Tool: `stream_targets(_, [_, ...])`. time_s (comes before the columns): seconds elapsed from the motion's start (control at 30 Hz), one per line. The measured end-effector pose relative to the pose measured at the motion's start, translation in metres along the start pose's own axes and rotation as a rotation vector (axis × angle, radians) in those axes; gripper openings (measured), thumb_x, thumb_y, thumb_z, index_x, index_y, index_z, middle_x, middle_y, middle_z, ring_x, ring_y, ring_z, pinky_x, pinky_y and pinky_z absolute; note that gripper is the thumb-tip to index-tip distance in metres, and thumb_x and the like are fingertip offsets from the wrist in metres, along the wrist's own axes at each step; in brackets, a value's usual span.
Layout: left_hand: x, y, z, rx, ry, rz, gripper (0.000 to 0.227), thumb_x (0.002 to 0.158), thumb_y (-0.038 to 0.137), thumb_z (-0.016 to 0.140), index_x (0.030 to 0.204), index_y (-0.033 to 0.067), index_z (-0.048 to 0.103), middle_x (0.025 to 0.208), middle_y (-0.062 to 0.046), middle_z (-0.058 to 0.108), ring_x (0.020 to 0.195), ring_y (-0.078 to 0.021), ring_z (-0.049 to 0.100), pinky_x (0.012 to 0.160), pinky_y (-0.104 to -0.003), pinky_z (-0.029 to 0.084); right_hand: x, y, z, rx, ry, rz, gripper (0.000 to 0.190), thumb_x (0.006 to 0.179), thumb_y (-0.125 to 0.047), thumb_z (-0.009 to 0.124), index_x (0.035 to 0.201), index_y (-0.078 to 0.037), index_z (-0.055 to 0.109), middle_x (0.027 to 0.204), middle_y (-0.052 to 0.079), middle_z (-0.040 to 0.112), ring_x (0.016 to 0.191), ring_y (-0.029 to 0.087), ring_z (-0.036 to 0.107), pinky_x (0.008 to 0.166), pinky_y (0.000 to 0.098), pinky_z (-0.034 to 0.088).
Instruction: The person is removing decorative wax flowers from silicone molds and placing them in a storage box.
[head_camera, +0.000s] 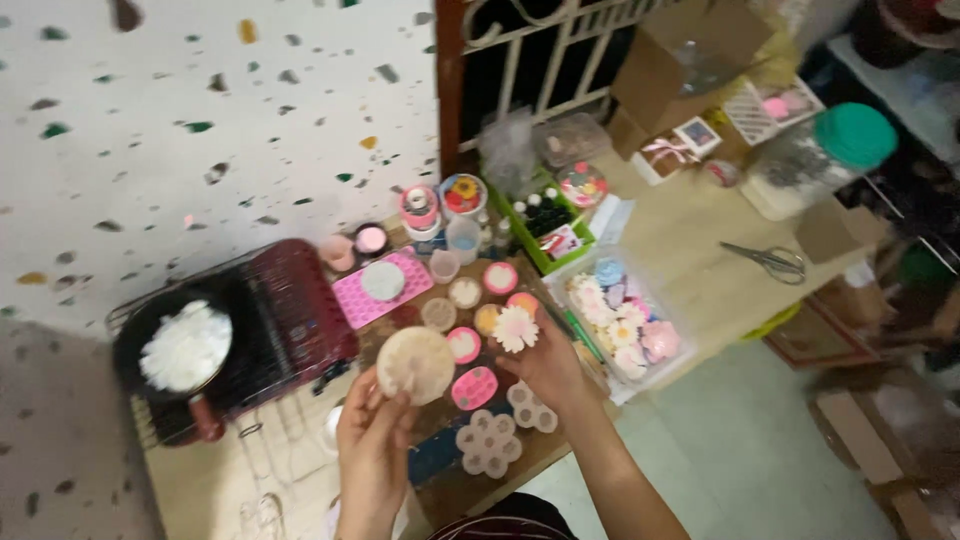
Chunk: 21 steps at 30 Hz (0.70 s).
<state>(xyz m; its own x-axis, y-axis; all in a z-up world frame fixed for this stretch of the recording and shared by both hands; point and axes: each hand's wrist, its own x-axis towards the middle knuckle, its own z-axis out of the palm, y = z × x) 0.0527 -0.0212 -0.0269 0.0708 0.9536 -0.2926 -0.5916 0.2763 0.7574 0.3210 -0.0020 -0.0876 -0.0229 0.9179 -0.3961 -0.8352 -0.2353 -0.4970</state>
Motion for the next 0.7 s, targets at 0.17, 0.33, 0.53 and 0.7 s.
stream_targets(0.17, [0.003, -0.014, 0.006, 0.001, 0.119, -0.12, 0.045, 0.092, -0.003, 0.056, 0.136, 0.0047, 0.057, 0.128, -0.009, 0.067, 0.113, -0.0193, 0.066, 0.091, -0.035, 0.054, 0.039, -0.03, -0.205, -0.405, 0.231, -0.275, 0.05, 0.093, -0.024, 0.063, 0.138, -0.005, 0.051, 0.129, 0.014, 0.064, 0.106, 0.033, 0.067, 0.086, 0.0487, 0.061])
stream_targets(0.33, [0.017, -0.048, 0.009, -0.013, 0.076, -0.129, 0.042, 0.091, -0.005, 0.056, 0.133, -0.001, 0.058, 0.13, -0.014, 0.065, 0.117, -0.0248, 0.065, 0.098, -0.043, 0.054, 0.079, -0.103, -0.335, -0.403, 0.815, -0.263, 0.043, 0.099, -0.032, 0.06, 0.133, -0.007, 0.059, 0.109, 0.004, 0.059, 0.088, 0.02, 0.065, 0.077, 0.0428, 0.063])
stream_targets(0.53, [0.017, -0.058, 0.058, -0.095, 0.044, -0.186, 0.041, 0.089, -0.003, 0.058, 0.13, -0.0055, 0.059, 0.131, -0.019, 0.067, 0.123, -0.0311, 0.065, 0.105, -0.047, 0.052, 0.119, -0.128, -0.379, -0.866, 0.638, -0.282, 0.04, 0.094, -0.027, 0.067, 0.127, -0.006, 0.069, 0.086, 0.005, 0.062, 0.079, 0.023, 0.058, 0.067, 0.0393, 0.053])
stream_targets(0.7, [0.008, -0.056, 0.072, -0.108, 0.021, -0.256, 0.047, 0.091, -0.001, 0.065, 0.137, -0.0032, 0.06, 0.123, -0.015, 0.067, 0.112, -0.0232, 0.065, 0.094, -0.037, 0.052, 0.128, -0.13, -0.388, -1.781, 0.784, -0.461, 0.036, 0.091, -0.025, 0.07, 0.121, -0.009, 0.079, 0.098, 0.02, 0.077, 0.092, 0.032, 0.072, 0.085, 0.0463, 0.057])
